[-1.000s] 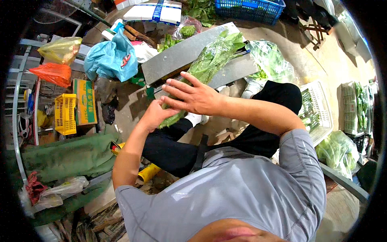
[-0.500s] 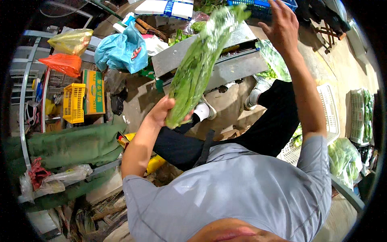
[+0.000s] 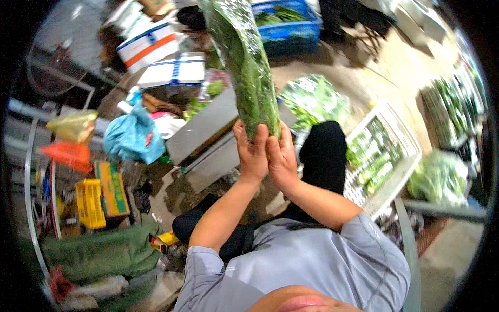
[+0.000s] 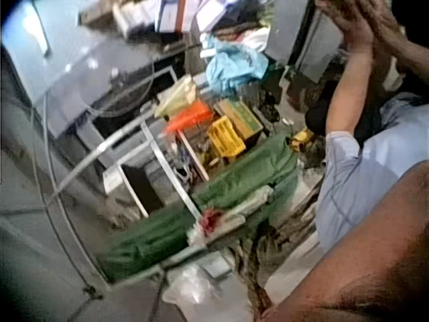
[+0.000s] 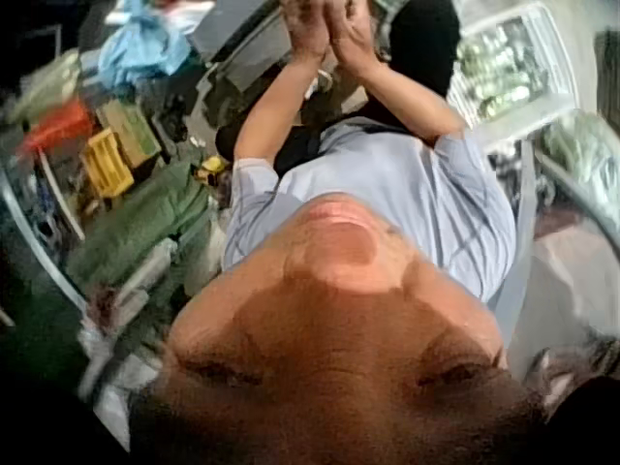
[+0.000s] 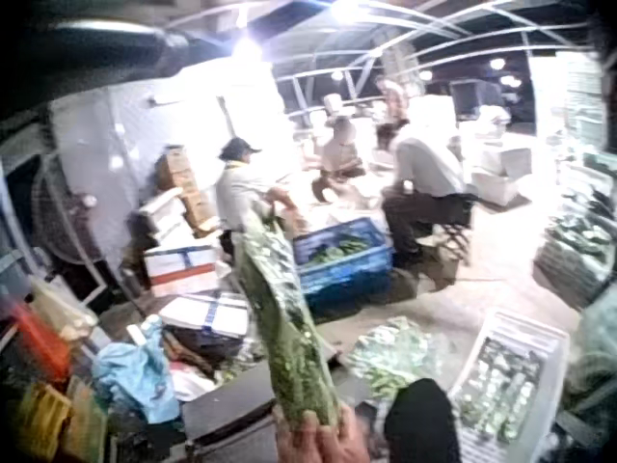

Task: The person repeatedly picks up bunches of leafy green vegetables from a white basket, places them on a stainless steel counter, and wraps them in clear plastic film using a manual sealing machine. The wrapped vegetables are then placed into a white basket.

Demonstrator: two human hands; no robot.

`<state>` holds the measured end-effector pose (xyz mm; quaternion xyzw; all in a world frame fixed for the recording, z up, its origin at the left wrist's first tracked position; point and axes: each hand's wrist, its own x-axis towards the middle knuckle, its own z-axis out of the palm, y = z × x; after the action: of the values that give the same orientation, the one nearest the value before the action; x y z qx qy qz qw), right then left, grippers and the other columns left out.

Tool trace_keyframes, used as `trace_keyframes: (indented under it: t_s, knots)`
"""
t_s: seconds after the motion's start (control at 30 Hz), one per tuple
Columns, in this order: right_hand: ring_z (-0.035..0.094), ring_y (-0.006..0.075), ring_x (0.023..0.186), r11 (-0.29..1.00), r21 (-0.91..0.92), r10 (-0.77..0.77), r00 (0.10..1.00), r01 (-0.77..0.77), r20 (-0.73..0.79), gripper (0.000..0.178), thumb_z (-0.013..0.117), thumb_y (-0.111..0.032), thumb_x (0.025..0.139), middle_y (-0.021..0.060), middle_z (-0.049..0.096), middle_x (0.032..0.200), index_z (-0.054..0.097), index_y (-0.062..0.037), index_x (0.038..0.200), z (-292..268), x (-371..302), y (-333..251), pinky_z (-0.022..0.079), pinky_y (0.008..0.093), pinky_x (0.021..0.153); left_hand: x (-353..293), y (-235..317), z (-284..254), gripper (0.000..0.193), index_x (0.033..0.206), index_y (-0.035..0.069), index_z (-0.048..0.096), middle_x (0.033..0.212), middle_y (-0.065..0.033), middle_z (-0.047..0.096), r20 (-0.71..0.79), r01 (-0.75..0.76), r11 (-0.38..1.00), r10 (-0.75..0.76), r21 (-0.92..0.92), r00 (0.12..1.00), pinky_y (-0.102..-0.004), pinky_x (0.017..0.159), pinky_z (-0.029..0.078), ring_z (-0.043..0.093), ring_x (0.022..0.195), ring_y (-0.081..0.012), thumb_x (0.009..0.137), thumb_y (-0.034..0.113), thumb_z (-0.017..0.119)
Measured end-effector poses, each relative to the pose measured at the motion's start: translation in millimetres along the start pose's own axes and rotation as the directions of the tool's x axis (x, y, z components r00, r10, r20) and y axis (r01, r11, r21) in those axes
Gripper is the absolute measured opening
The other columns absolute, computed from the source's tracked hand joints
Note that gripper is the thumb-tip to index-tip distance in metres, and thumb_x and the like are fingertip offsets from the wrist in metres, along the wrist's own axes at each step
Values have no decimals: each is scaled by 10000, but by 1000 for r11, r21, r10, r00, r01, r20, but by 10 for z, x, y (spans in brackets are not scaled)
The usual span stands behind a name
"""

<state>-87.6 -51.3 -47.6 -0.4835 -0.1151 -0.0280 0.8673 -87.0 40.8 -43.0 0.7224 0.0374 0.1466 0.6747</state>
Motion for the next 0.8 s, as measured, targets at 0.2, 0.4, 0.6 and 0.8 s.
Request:
trace_keyframes:
  t_s: [0.2, 0.4, 0.6, 0.8]
  knots:
    - [617, 112, 871, 985, 144, 126, 957, -91, -260, 698, 797, -530, 872, 36, 654, 1049, 536, -37, 1292, -1019, -89, -464, 538, 282, 740, -133, 313, 326, 946, 1591, 63, 317, 1613, -156, 320, 318, -204, 956, 131, 209, 939, -456, 1204, 265, 348, 1470, -297, 962, 765, 404]
    - [606, 131, 739, 980, -90, 51, 660, -177, -749, 530, 720, -495, 951, 23, 628, 953, 534, -66, 1200, -2680, -520, -221, 514, 284, 616, 52, 216, 23, 810, 1524, 5, 416, 1594, -127, 400, 326, -153, 957, 67, 246, 943, -406, 1170, 327, 434, 1431, -269, 1024, 642, 449]
    - [575, 184, 990, 791, -354, -273, 230, -499, -934, 651, 734, -500, 937, 119, 620, 1151, 518, 7, 1283, -3984, -988, 560, 486, 347, 871, 148, -57, -310, 605, 1449, 14, 514, 1553, -118, 462, 257, 30, 971, -93, 239, 962, -382, 1129, 390, 491, 1382, -234, 1097, 494, 404]
    - [561, 346, 1195, 696, -316, -304, 133, -645, -943, 862, 710, -548, 924, 228, 578, 1310, 360, 44, 1443, -4776, -894, 1047, 428, 454, 1065, 87, -214, -515, 580, 1410, 15, 555, 1547, -116, 482, 198, 148, 944, -212, 295, 957, -380, 1106, 413, 511, 1362, -226, 1102, 482, 404]
